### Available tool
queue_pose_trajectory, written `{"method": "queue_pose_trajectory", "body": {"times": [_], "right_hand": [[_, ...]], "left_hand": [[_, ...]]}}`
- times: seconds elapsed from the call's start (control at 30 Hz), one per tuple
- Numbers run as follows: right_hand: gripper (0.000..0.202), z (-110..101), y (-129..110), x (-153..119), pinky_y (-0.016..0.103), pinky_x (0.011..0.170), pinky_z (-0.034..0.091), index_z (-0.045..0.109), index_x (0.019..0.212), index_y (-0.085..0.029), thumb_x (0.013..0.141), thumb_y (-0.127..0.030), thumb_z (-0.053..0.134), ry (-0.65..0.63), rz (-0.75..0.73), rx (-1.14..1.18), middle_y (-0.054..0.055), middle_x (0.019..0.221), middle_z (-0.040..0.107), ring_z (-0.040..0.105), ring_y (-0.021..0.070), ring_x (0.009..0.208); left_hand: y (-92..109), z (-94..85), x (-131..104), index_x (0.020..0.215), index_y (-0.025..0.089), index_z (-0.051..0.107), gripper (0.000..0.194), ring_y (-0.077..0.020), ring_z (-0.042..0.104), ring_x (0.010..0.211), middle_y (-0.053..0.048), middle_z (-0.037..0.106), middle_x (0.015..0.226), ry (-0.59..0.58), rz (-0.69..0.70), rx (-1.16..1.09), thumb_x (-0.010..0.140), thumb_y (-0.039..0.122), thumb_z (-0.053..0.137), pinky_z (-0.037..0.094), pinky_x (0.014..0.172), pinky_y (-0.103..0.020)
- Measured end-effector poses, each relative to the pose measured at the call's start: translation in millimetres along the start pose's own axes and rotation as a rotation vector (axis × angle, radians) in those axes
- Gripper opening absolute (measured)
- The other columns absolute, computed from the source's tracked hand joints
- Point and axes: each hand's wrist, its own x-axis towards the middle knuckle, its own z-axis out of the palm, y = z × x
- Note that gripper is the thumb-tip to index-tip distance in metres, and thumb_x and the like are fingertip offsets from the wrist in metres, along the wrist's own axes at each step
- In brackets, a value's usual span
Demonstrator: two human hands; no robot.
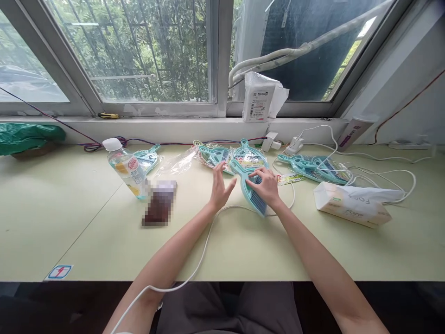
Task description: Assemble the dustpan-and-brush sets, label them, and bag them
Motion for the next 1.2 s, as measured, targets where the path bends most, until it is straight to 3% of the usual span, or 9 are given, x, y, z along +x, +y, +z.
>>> {"method": "queue_pose_trajectory", "body": {"times": [0.17, 0.37, 0.5, 0.67, 0.77, 0.87, 0.97, 1.07, 1.2], "right_hand": [[0.029, 9, -9, -4, 0.039, 0.084, 0.036, 0.066, 0.084, -0.022, 0.080, -0.049, 0.058, 0.017, 0.106, 0.067, 0.007, 0.098, 0.066, 0.057, 0.0253, 0.095], [0.032, 1, 18, 9, 0.039, 0.090, 0.040, 0.068, 0.097, -0.024, 0.087, -0.046, 0.048, -0.049, 0.158, 0.127, 0.007, 0.112, 0.064, 0.058, 0.0231, 0.098], [0.039, -13, 60, 16, 0.045, 0.104, 0.033, 0.060, 0.122, -0.021, 0.088, -0.035, 0.046, 0.061, 0.354, -0.230, 0.011, 0.134, 0.054, 0.047, 0.0272, 0.123], [0.057, -12, 93, 10, 0.054, 0.114, 0.014, 0.039, 0.142, -0.005, 0.095, -0.037, 0.032, -0.253, 0.500, -0.517, 0.022, 0.152, 0.030, 0.024, 0.0302, 0.143], [0.050, -7, 88, 7, 0.054, 0.113, 0.015, 0.048, 0.136, -0.006, 0.097, -0.029, 0.026, -0.328, 0.405, -0.588, 0.022, 0.147, 0.039, 0.032, 0.0295, 0.140], [0.045, -7, 73, 8, 0.047, 0.106, 0.031, 0.062, 0.120, -0.008, 0.096, -0.022, 0.027, -0.329, 0.342, -0.597, 0.022, 0.129, 0.058, 0.054, 0.0289, 0.121], [0.043, -12, 62, 11, 0.039, 0.083, 0.046, 0.070, 0.102, -0.007, 0.095, -0.024, 0.031, -0.282, 0.409, -0.531, 0.022, 0.103, 0.068, 0.065, 0.0304, 0.098], [0.044, -21, 49, 14, 0.038, 0.074, 0.047, 0.073, 0.090, -0.012, 0.094, -0.032, 0.034, -0.085, 0.499, -0.373, 0.019, 0.089, 0.071, 0.066, 0.0313, 0.089], [0.050, -29, 15, 9, 0.040, 0.086, 0.048, 0.067, 0.116, -0.016, 0.097, -0.038, 0.026, 0.319, 0.309, -0.079, 0.014, 0.111, 0.070, 0.064, 0.0278, 0.104]], "left_hand": [[7, 19.1, -5, 0.133, 0.023, 0.042, 0.059, -0.0245, 0.059, 0.109, -0.010, 0.060, 0.121, -0.428, -0.532, -0.632, 0.080, 0.040, 0.062, 0.049, 0.090, -0.038], [-13, 13.7, 1, 0.106, 0.020, 0.058, 0.046, -0.0118, 0.061, 0.074, 0.000, 0.064, 0.088, -0.225, -0.698, -0.769, 0.061, 0.017, 0.066, 0.051, 0.070, -0.025], [-24, 1.2, 9, 0.091, 0.017, 0.062, 0.030, -0.0096, 0.059, 0.067, 0.001, 0.065, 0.081, -0.132, -0.694, -0.834, 0.061, 0.019, 0.066, 0.050, 0.065, -0.021], [-24, -5.8, 10, 0.090, 0.016, 0.065, 0.021, -0.0124, 0.062, 0.074, -0.002, 0.068, 0.087, -0.057, -0.705, -0.936, 0.070, 0.022, 0.066, 0.051, 0.069, -0.024], [-23, -4.6, 11, 0.094, 0.017, 0.064, 0.020, -0.0154, 0.064, 0.075, -0.003, 0.070, 0.090, 0.033, -0.820, -0.983, 0.077, 0.027, 0.061, 0.053, 0.069, -0.027], [-23, -2.2, 11, 0.097, 0.019, 0.062, 0.024, -0.0186, 0.066, 0.075, -0.004, 0.070, 0.088, 0.059, -0.883, -0.987, 0.080, 0.035, 0.060, 0.054, 0.069, -0.031], [-22, -1.3, 10, 0.100, 0.019, 0.061, 0.027, -0.0190, 0.066, 0.076, -0.005, 0.070, 0.088, 0.037, -0.882, -0.973, 0.080, 0.038, 0.062, 0.056, 0.071, -0.033], [-21, -2.1, 8, 0.100, 0.018, 0.062, 0.026, -0.0170, 0.067, 0.078, -0.004, 0.071, 0.090, -0.017, -0.846, -0.957, 0.077, 0.029, 0.066, 0.056, 0.075, -0.031], [-20, -2.3, 6, 0.103, 0.020, 0.062, 0.034, -0.0182, 0.068, 0.087, -0.004, 0.071, 0.094, -0.105, -0.801, -0.931, 0.070, 0.018, 0.071, 0.055, 0.084, -0.032]]}}
